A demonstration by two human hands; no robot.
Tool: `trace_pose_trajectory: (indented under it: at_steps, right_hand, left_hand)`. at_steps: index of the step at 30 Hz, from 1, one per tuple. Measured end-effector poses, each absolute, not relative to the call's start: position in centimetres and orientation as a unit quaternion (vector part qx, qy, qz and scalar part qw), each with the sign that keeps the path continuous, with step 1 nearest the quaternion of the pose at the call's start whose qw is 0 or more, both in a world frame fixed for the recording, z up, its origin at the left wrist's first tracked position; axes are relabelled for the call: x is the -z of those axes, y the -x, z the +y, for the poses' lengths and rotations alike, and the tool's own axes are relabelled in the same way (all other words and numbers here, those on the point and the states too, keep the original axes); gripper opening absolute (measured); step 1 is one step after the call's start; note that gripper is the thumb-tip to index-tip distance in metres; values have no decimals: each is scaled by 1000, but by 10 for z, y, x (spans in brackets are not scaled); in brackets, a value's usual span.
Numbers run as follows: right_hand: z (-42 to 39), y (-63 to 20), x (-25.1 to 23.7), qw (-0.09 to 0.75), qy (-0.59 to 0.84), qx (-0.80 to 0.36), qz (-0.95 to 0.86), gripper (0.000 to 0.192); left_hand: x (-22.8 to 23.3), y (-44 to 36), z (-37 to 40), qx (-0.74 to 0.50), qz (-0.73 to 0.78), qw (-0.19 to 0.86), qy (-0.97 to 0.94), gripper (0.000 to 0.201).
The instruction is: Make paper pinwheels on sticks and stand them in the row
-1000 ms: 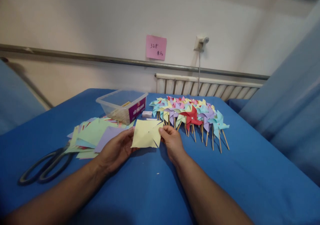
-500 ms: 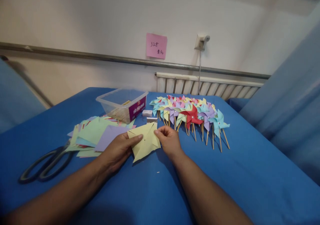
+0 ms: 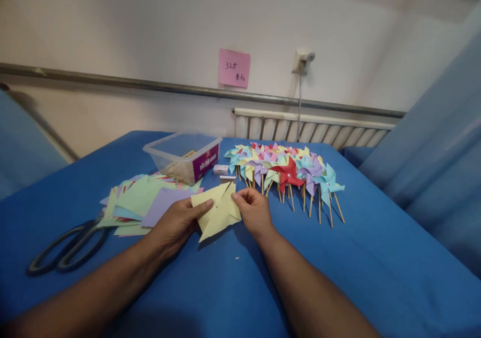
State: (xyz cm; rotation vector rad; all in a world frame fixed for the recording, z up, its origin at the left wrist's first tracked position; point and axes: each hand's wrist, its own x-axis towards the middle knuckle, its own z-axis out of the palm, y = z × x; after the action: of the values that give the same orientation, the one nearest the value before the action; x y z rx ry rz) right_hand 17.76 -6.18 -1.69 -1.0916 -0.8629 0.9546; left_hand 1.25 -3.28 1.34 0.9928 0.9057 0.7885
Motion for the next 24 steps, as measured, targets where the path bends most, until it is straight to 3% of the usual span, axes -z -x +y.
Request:
trace_pose_trajectory:
  at_steps: [10, 15, 19, 24]
  right_hand:
    - [-59, -179, 23, 662, 489, -416, -387, 28]
    - [-67, -178, 18, 672, 515, -256, -466, 20]
    - [-84, -169, 5, 559, 497, -64, -660, 38]
    - [-93, -156, 0, 414, 494, 7, -764, 47]
  left_hand:
    - [-15, -13, -32, -367, 397, 723, -430, 33]
    - [-14, -14, -31, -385, 370, 756, -379, 34]
    - [-13, -13, -28, -406, 359, 764, -350, 37]
    - [-13, -12, -28, -415, 337, 777, -331, 31]
